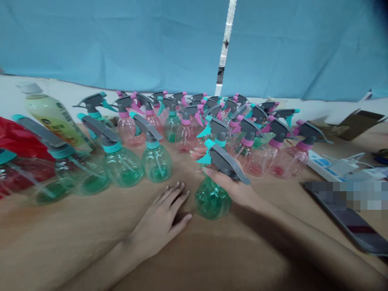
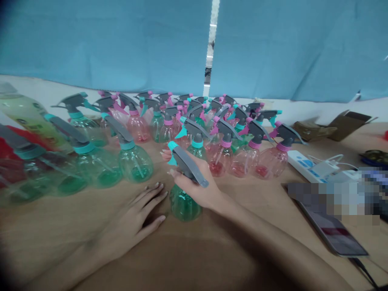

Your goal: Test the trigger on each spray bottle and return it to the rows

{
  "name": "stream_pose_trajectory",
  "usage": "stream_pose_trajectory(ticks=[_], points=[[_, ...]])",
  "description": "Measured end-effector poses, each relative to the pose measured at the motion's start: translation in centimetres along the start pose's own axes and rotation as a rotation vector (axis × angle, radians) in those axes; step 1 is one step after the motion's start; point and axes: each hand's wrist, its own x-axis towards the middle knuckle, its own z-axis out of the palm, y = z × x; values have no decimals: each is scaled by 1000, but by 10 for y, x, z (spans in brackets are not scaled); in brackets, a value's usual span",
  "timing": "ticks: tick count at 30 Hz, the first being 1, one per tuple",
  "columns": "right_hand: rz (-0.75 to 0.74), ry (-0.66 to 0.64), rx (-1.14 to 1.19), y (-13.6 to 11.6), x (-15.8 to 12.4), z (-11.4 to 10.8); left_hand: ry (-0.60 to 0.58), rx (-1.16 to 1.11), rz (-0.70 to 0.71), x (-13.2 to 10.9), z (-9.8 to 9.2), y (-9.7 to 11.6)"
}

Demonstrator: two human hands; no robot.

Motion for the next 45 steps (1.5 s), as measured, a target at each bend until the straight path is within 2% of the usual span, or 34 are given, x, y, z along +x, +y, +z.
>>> stream_pose_trajectory(ticks=[8, 12, 22, 30, 36, 41, 45], points=[[43, 19, -17, -4, 0, 2, 3, -25, -4, -2, 0, 0], [92, 48, -101, -11, 0, 3, -6, -25, -3, 0, -1, 0], [70, 127, -174, -8, 1, 5, 3, -5, 1, 0, -1, 1], [78, 56, -77, -12, 3, 5, 11, -7, 6, -1, -2, 0], [117, 73, -187, -17, 0, 5, 3, -4, 10, -2, -1, -1], [128, 132, -135, -13, -1, 10, 7, 6, 19, -1, -3, -2], [145, 203, -274, -13, -6, 10, 15, 8, 18, -1, -1, -2]])
